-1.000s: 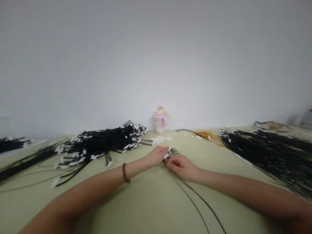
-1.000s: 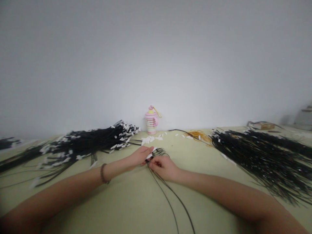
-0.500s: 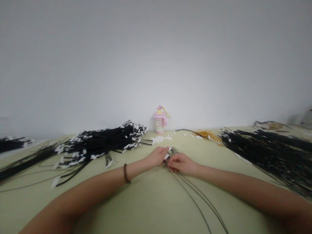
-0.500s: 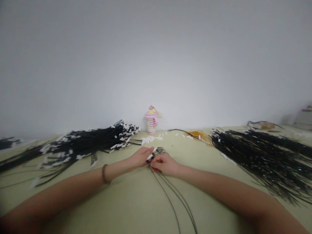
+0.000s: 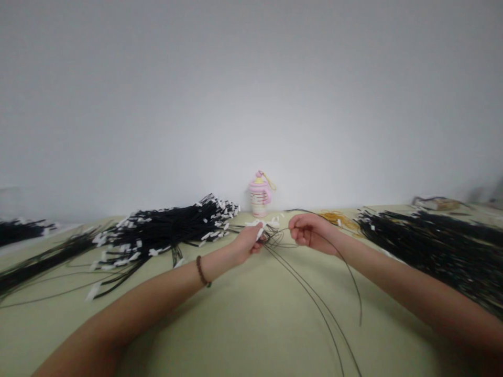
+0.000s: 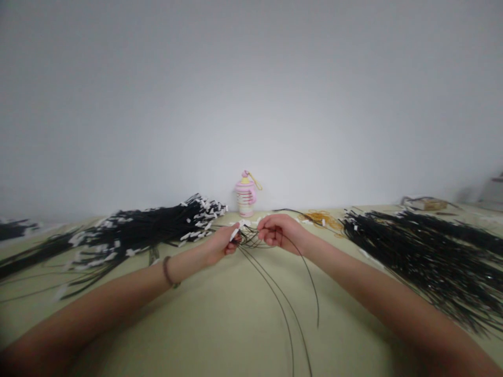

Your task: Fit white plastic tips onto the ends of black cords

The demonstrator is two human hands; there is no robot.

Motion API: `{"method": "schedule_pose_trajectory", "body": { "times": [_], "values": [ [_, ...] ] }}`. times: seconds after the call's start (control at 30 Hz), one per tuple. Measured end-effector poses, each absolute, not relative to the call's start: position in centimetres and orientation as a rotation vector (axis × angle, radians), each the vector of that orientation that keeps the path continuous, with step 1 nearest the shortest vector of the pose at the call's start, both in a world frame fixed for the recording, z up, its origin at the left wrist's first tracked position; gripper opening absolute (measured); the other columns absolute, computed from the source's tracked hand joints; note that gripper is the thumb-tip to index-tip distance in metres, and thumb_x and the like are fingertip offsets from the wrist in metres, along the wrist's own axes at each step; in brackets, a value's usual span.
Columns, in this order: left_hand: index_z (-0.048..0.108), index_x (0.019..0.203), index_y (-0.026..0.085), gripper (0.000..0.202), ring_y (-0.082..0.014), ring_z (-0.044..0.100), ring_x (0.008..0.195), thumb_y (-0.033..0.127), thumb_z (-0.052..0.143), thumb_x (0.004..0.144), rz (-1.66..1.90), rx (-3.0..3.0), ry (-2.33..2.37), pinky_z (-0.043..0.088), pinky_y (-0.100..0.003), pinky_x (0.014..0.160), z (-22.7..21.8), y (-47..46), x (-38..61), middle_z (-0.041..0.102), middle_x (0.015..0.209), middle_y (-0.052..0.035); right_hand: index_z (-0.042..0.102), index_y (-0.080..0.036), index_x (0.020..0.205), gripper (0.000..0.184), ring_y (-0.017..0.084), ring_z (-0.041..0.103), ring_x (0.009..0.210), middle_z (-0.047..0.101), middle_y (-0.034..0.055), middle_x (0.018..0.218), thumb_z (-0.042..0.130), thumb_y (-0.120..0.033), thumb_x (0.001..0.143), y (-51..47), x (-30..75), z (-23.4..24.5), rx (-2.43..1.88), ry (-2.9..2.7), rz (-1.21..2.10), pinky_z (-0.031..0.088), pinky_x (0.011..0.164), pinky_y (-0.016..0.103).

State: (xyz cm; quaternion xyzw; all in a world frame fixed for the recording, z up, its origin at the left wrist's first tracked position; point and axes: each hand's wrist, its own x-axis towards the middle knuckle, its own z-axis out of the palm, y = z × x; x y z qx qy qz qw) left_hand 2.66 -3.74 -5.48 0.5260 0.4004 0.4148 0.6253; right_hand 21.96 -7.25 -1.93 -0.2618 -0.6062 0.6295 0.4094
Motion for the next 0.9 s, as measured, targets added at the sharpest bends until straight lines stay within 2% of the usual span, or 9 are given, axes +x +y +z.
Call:
{"method": "schedule_pose_trajectory", "body": {
  "times": [0.07, 0.17, 0.37, 0.53, 0.67, 0.8, 0.9],
  "values": [
    [0.036, 0.066, 0.016, 0.024, -0.0017, 0.024, 0.035, 0.036, 0.044, 0.076, 0.96, 1.189, 0.879, 0.01, -0.014, 0.036, -4.8, -3.9, 2.6, 0.038, 0.052, 0.0062, 0.061, -0.013, 0.074, 0.012, 0.005, 0.051, 0.051, 0.062, 0.0015, 0.065, 0.052, -0.017, 0.066, -7.7, 22.8, -0.3, -0.59, -1.452, 1.549, 0.039, 0.049, 0.017],
    [0.037, 0.066, 0.016, 0.023, -0.0015, 0.026, 0.035, 0.034, 0.046, 0.076, 0.941, 1.176, 0.811, 0.011, -0.013, 0.035, -3.8, -4.5, 2.5, 0.038, 0.052, 0.0062, 0.061, -0.013, 0.08, 0.015, 0.003, 0.048, 0.05, 0.061, 0.0008, 0.071, 0.056, -0.014, 0.066, -8.3, 23.8, 1.7, -0.529, -1.373, 1.408, 0.036, 0.045, 0.014],
    [0.038, 0.065, 0.015, 0.022, -0.0011, 0.027, 0.034, 0.032, 0.046, 0.077, 0.891, 1.148, 0.732, 0.013, -0.011, 0.033, -2.5, -5.6, 2.4, 0.04, 0.053, 0.0042, 0.059, -0.017, 0.08, 0.01, 0.0, 0.029, 0.041, 0.042, -0.0062, 0.057, 0.052, -0.021, 0.075, -8.9, 25.3, 4.0, -0.415, -1.305, 1.198, 0.027, 0.037, 0.012],
    [0.039, 0.067, 0.016, 0.019, -0.0009, 0.026, 0.033, 0.03, 0.047, 0.077, 0.868, 1.134, 0.706, 0.011, -0.012, 0.032, -2.1, -5.9, 2.3, 0.038, 0.052, 0.0054, 0.057, -0.021, 0.08, 0.008, 0.0, 0.029, 0.043, 0.05, -0.0034, 0.08, 0.052, -0.022, 0.075, -9.0, 26.7, 5.2, -0.397, -1.291, 1.034, 0.029, 0.039, 0.012],
    [0.038, 0.066, 0.016, 0.02, -0.0003, 0.025, 0.033, 0.03, 0.047, 0.077, 0.805, 1.104, 0.681, 0.011, -0.012, 0.033, -1.6, -6.8, 2.4, 0.037, 0.052, 0.0054, 0.059, -0.022, 0.083, 0.01, 0.0, 0.026, 0.041, 0.046, -0.0045, 0.069, 0.052, -0.022, 0.075, -9.2, 27.8, 6.1, -0.429, -1.29, 0.834, 0.026, 0.036, 0.013],
    [0.036, 0.062, 0.015, 0.026, 0.0003, 0.025, 0.034, 0.033, 0.048, 0.077, 0.72, 1.079, 0.654, 0.011, -0.011, 0.033, -1.0, -8.2, 2.6, 0.036, 0.051, 0.0055, 0.061, -0.02, 0.082, 0.011, 0.002, 0.032, 0.042, 0.045, -0.0037, 0.059, 0.055, -0.021, 0.073, -9.3, 27.9, 6.1, -0.486, -1.313, 0.582, 0.027, 0.037, 0.015],
    [0.036, 0.064, 0.016, 0.028, 0.0003, 0.025, 0.035, 0.037, 0.051, 0.075, 0.691, 1.071, 0.674, 0.011, -0.011, 0.034, -0.7, -9.1, 2.8, 0.037, 0.052, 0.0055, 0.062, -0.017, 0.077, 0.009, 0.004, 0.038, 0.045, 0.047, -0.0018, 0.057, 0.056, -0.021, 0.072, -9.6, 27.2, 5.6, -0.571, -1.396, 0.525, 0.028, 0.038, 0.017]
  ]
}}
